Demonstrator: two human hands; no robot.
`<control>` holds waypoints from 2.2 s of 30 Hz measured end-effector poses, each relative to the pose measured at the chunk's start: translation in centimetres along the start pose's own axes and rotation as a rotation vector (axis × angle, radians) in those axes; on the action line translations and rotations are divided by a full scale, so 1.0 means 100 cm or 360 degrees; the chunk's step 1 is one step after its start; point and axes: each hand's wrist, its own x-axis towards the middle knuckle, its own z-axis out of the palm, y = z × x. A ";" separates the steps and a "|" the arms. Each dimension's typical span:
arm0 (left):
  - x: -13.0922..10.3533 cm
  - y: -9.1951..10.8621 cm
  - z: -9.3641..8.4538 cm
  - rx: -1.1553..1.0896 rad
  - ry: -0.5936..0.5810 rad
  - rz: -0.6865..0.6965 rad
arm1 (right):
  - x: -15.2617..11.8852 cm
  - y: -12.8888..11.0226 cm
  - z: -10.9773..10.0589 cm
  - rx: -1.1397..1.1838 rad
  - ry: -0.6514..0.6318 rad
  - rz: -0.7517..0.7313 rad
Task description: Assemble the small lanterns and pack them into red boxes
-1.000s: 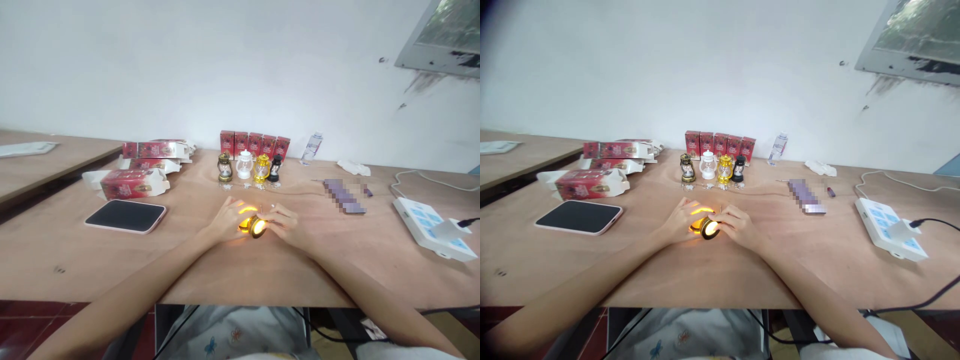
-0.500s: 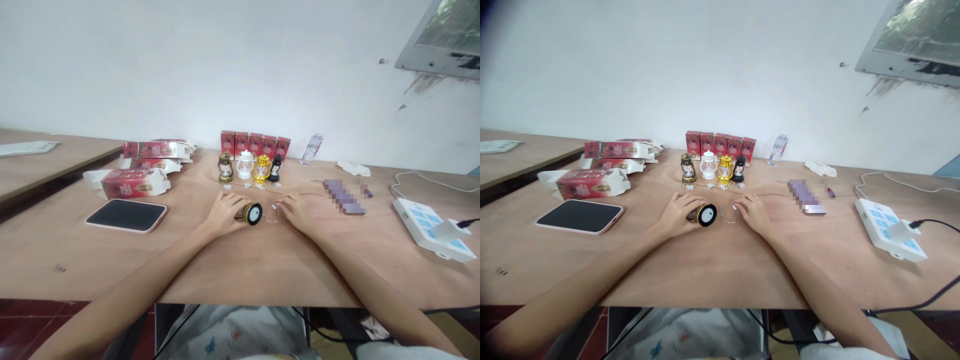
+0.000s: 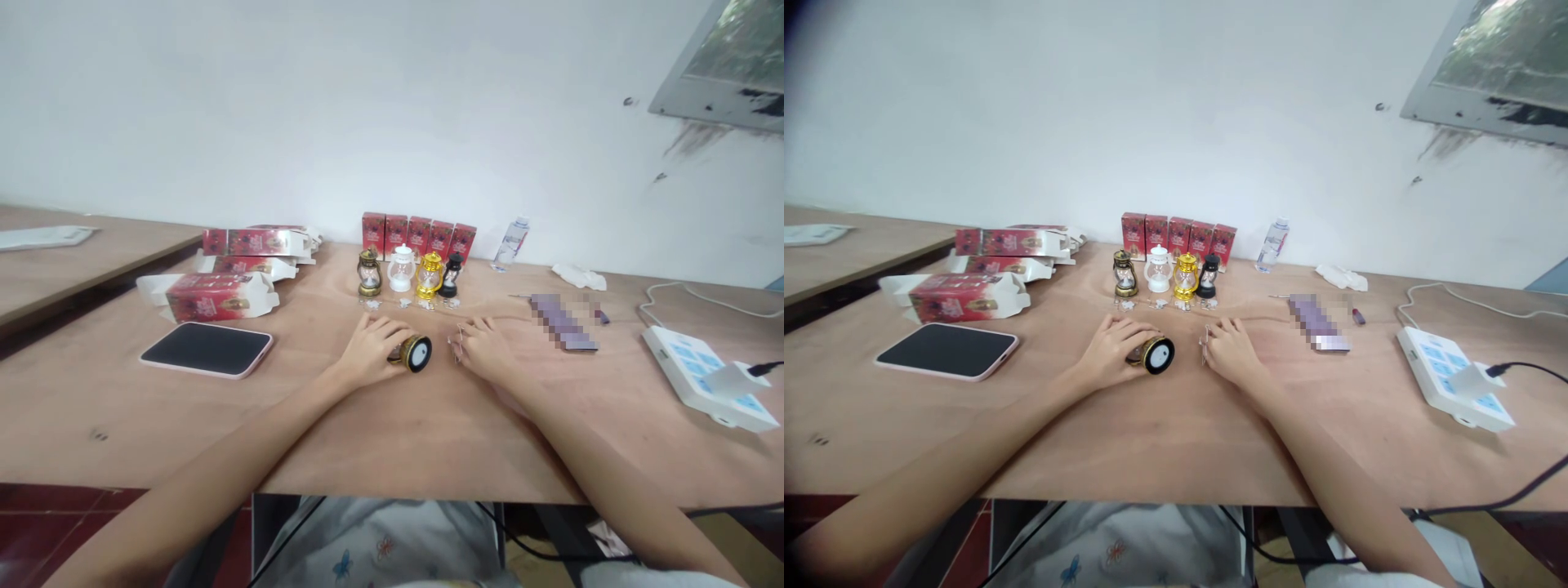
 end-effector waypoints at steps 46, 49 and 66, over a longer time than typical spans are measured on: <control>0.000 0.002 -0.001 -0.0002 0.0007 0.0003 | -0.005 -0.014 -0.012 0.0311 0.1084 -0.0265; 0.000 0.002 -0.001 -0.0002 0.0034 0.0009 | -0.008 -0.028 -0.019 0.0307 0.1267 -0.0594; 0.000 0.000 0.003 0.0028 0.0116 0.0128 | -0.011 -0.037 -0.026 -0.0140 0.1246 -0.0897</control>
